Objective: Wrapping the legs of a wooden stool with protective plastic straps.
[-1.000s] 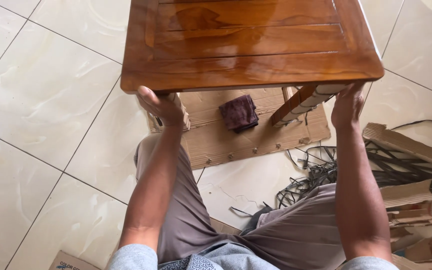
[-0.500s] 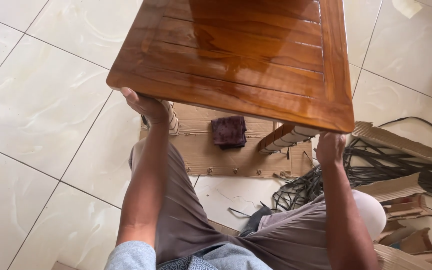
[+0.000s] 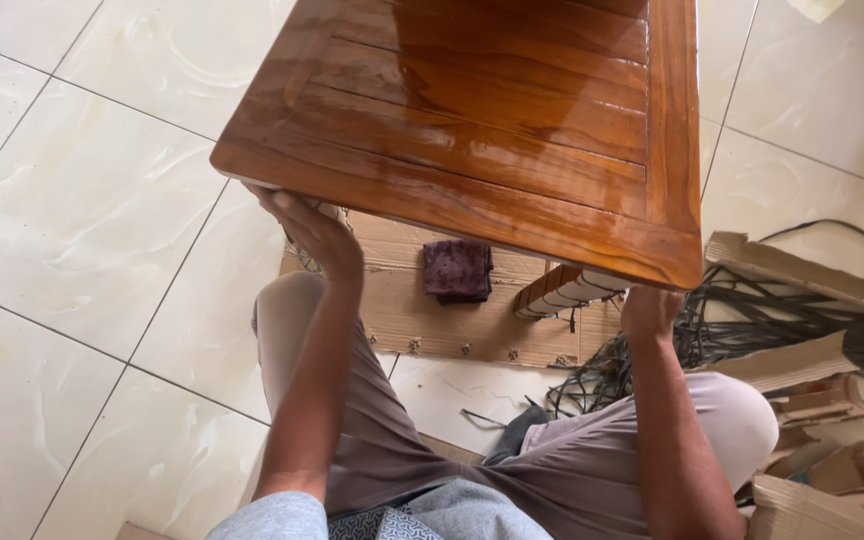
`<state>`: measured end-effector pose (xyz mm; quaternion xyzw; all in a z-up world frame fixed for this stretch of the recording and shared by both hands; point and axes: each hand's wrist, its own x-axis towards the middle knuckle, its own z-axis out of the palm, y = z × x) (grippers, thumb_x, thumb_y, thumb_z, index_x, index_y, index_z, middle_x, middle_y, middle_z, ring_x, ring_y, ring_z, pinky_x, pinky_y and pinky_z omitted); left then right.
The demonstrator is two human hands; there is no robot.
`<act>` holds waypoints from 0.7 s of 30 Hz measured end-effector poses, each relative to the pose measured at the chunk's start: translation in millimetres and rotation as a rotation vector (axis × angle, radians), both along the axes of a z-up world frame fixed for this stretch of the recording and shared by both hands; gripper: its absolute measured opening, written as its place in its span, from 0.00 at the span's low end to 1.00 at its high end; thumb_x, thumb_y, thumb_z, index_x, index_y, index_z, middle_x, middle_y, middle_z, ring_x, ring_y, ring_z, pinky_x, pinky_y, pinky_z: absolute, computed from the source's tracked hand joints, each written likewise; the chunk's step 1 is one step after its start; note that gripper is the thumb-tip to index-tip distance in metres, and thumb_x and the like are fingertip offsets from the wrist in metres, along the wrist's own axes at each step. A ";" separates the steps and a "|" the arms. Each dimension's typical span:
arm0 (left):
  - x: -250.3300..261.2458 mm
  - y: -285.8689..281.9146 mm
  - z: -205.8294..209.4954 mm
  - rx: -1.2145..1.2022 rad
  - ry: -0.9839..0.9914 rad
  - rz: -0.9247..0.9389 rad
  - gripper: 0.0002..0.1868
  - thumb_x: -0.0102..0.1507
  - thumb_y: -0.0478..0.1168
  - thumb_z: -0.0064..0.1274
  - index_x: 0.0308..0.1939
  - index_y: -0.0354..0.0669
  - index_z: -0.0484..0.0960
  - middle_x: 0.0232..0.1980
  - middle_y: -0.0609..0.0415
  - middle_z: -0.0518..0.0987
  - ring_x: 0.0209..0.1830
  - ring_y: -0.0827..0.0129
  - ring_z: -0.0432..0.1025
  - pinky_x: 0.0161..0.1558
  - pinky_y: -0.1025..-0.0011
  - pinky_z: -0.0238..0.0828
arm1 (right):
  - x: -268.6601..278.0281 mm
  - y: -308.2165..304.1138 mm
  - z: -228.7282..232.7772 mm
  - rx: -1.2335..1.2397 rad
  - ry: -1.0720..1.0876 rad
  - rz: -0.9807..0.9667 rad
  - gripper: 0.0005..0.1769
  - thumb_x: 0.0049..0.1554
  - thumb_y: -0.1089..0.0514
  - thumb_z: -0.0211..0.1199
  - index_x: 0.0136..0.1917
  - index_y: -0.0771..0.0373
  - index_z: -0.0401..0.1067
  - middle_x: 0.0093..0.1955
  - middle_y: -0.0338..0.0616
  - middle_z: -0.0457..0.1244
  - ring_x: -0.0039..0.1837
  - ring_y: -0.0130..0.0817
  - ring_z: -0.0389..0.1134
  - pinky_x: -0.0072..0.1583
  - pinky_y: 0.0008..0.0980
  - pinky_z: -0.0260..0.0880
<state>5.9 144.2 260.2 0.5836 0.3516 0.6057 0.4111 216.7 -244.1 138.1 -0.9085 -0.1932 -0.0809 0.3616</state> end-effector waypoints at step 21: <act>22.9 -89.5 -271.6 -0.170 1.294 -0.635 0.58 0.58 0.40 0.66 0.83 0.53 0.43 0.81 0.35 0.51 0.77 0.37 0.57 0.67 0.41 0.68 | -29.6 36.4 67.9 0.780 0.304 -0.061 0.23 0.72 0.48 0.43 0.51 0.64 0.74 0.41 0.44 0.64 0.43 0.33 0.69 0.53 0.36 0.74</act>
